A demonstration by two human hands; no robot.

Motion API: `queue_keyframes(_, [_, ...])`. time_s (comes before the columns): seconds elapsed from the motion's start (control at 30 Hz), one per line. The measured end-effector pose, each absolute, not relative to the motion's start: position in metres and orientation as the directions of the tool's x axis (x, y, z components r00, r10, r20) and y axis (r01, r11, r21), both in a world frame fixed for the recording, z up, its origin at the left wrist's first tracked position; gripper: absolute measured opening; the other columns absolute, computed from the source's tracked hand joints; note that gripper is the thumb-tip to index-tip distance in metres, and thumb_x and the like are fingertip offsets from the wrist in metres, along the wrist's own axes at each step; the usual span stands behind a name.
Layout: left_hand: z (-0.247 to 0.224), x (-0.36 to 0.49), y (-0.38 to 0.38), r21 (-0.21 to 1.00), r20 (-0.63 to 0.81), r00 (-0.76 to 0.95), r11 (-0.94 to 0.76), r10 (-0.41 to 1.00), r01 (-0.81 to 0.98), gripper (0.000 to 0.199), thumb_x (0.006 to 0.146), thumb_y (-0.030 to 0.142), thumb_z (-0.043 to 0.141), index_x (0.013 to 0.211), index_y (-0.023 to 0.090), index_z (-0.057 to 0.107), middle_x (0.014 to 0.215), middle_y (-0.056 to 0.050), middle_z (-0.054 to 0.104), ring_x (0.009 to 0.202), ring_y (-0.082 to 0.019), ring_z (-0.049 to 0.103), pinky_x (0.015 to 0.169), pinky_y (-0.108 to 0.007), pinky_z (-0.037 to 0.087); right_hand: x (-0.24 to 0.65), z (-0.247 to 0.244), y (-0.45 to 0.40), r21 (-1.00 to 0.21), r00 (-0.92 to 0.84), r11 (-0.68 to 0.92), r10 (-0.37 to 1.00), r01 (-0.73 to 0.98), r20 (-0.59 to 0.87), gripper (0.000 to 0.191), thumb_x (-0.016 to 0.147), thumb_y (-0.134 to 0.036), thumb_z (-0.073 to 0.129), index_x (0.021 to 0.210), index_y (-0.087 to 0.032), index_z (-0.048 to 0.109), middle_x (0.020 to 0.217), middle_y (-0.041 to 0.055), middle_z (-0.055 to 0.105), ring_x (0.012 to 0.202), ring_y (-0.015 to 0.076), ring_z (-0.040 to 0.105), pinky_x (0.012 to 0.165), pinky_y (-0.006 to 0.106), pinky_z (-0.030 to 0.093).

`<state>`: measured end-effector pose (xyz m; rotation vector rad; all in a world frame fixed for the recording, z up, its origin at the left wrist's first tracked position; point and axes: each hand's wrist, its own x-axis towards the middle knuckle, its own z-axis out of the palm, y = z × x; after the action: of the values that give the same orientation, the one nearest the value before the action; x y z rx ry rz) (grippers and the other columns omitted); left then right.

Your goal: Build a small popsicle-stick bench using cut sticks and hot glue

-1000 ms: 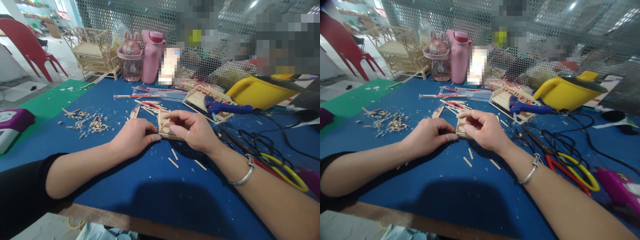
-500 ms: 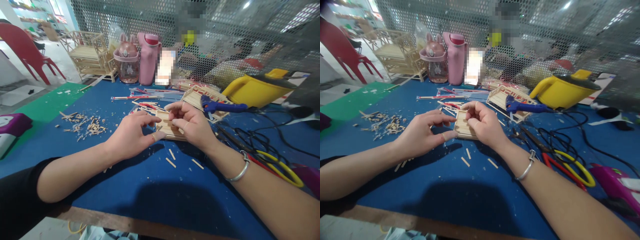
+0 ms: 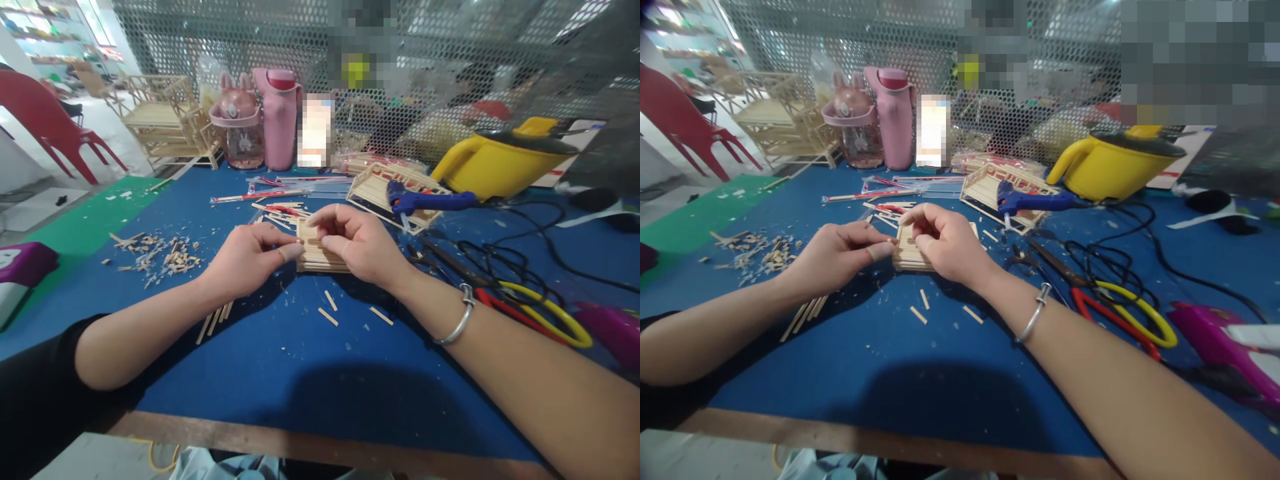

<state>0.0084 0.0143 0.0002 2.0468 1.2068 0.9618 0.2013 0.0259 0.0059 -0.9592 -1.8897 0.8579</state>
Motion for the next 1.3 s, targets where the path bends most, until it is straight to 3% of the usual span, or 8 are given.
queue_keyframes(0.27, [0.0,0.01,0.015,0.654,0.406,0.363,-0.544,0.839,0.525,0.015,0.079,0.029,0.062,0.082,0.02,0.074,0.072,0.0,0.062,0.07,-0.013,0.054,0.068,-0.026,0.043,0.197,0.009,0.022,-0.767,-0.381,0.506,0.85,0.394,0.364,0.025,0.07,-0.007,0.05,0.091,-0.015,0.061,0.069,-0.0017,0.052,0.062,0.0104,0.047,0.059,0.025,0.038])
queue_keyframes(0.47, [-0.002,0.01,0.015,0.638,0.424,0.36,-0.556,0.831,0.532,0.016,0.08,0.029,0.061,0.082,0.019,0.074,0.07,0.0,0.06,0.07,-0.014,0.053,0.067,-0.027,0.041,0.199,0.016,0.024,-0.737,-0.381,0.55,0.827,0.393,0.414,0.027,0.071,-0.006,0.051,0.096,-0.014,0.06,0.074,-0.0007,0.053,0.064,0.0098,0.049,0.061,0.024,0.041])
queue_keyframes(0.73, [-0.002,0.008,0.019,0.654,0.408,0.39,-0.562,0.826,0.506,0.017,0.08,0.031,0.06,0.08,0.02,0.073,0.073,-0.001,0.063,0.07,-0.014,0.055,0.067,-0.027,0.044,0.213,0.029,0.007,-0.6,-0.264,0.587,0.798,0.544,0.541,0.031,0.072,-0.004,0.049,0.097,-0.017,0.062,0.077,-0.0001,0.057,0.067,0.011,0.052,0.06,0.024,0.041])
queue_keyframes(1.0, [-0.005,0.007,0.019,0.667,0.416,0.405,-0.576,0.814,0.472,0.017,0.08,0.029,0.059,0.082,0.02,0.073,0.072,-0.001,0.062,0.07,-0.014,0.056,0.066,-0.026,0.044,0.203,0.008,-0.012,-0.424,-0.375,0.688,0.697,0.588,0.611,0.037,0.074,-0.001,0.045,0.104,-0.019,0.059,0.1,0.0062,0.063,0.095,0.0172,0.056,0.087,0.034,0.043])
queue_keyframes(1.3, [-0.004,0.009,0.018,0.704,0.39,0.401,-0.549,0.829,0.45,0.016,0.081,0.03,0.06,0.081,0.021,0.073,0.072,-0.001,0.061,0.069,-0.013,0.054,0.066,-0.026,0.042,0.216,0.016,-0.024,-0.254,-0.434,0.688,0.657,0.68,0.617,0.024,0.081,-0.009,0.049,0.101,-0.017,0.059,0.097,0.0078,0.064,0.094,0.0208,0.056,0.087,0.04,0.045])
